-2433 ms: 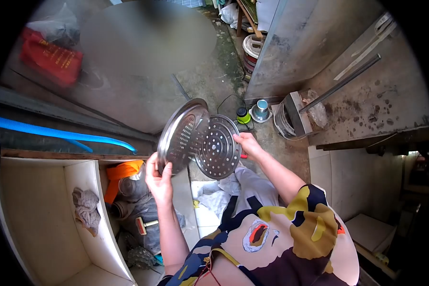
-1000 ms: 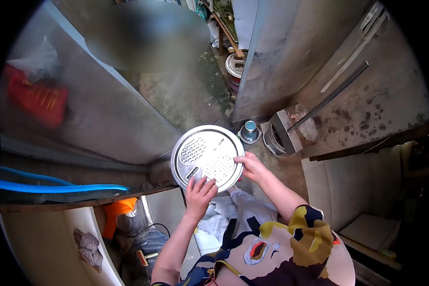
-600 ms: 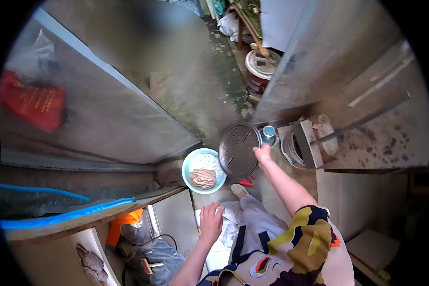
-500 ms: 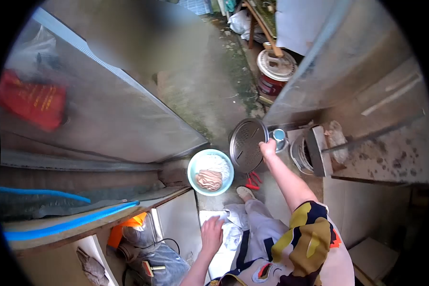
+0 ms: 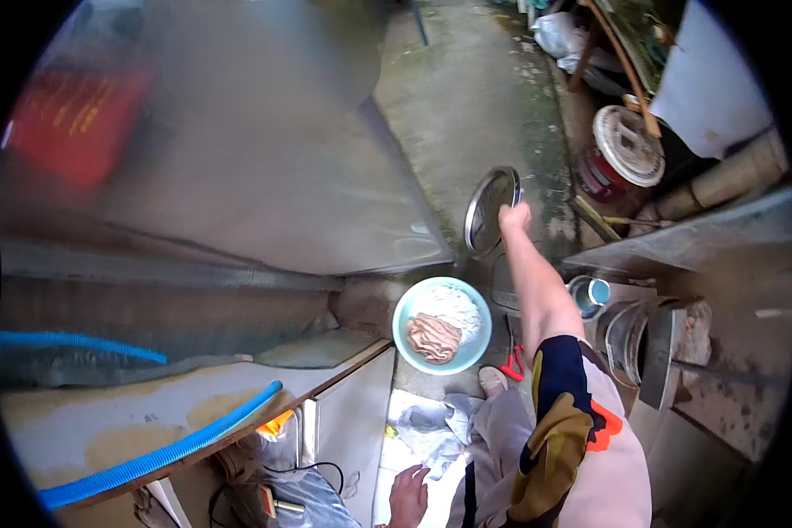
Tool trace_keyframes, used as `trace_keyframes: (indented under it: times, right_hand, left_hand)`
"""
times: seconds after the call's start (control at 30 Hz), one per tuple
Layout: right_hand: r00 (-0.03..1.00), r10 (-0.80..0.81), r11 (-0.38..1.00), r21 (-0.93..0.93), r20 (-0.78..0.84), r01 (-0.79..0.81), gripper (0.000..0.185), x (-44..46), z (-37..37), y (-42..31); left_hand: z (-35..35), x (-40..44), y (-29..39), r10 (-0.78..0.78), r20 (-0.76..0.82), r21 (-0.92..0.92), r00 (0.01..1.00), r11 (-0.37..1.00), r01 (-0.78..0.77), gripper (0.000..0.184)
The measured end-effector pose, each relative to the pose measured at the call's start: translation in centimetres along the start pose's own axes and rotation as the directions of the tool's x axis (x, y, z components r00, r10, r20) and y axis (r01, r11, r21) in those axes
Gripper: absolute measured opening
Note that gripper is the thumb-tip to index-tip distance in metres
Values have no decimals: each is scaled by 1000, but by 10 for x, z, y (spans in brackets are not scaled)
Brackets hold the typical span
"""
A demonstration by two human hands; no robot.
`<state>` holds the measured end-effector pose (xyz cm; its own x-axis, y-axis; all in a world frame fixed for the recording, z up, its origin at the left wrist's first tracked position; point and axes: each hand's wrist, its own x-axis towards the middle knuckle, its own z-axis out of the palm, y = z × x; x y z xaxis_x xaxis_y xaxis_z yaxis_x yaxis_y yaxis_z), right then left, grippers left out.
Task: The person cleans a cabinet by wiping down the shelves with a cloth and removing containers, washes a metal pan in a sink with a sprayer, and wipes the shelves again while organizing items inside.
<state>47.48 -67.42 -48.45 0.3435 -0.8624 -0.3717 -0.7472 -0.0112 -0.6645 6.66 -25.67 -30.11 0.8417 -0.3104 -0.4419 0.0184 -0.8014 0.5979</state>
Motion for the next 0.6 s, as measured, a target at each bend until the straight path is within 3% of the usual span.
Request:
trace_keyframes:
  times: [0.03,0.07,0.17,0.2,0.23,0.37,0.4,0.43,0.47,0.5,0.53,0.6]
  right_hand:
    - [996,-52,991,130,74,42,33,-1,13,-13]
    - [993,-61,991,127,96,48,33,-4,24,-25]
    - [893,60,914,335,446,-229,56,-17,45,-58]
    - [882,48,938,283,468,-202,68,-14,51,-54]
    - [876,42,943,271,481,-194,68,-16,46,-47]
    - [738,-18,989,123,674,-88,48,-35,28,4]
    - [733,-46,990,130,679,-58,29,-51,15,20]
    - [598,-89,989,141,797,-40,8,-44,8,49]
    - [457,-148,961,238,877,-144,11,-66,-16,59]
    - [546,-49,988,123,836,-99,12,-91,-33,71]
    - [559,-81,991,126,825,-42,13,-107,-47,93]
    - [529,43,989,38,847,-142,11,-138,-73,133]
  left_hand:
    - [-1,1,2,-23,-16,-1,1000,1000,23,33]
    - [-2,2,5,11,-53,35,999,999,-9,32]
    - [-14,6,19,-15,-86,69,996,997,21,32]
    - [-20,6,25,-61,-72,68,995,995,66,33]
    - [-21,6,28,-78,-82,58,994,995,83,33]
    - [-27,-5,39,-42,-143,41,989,998,48,33]
    - [-32,-8,44,-47,-151,43,987,998,55,32]
    - [-35,-12,46,-22,-184,32,983,999,29,31]
    - [-36,-13,46,-5,-221,42,975,999,14,31]
    - [-38,-23,47,17,-245,49,969,999,-5,31]
    - [-39,-32,49,2,-267,42,964,999,10,31]
    - [-44,-41,46,39,-293,34,955,999,-31,32]
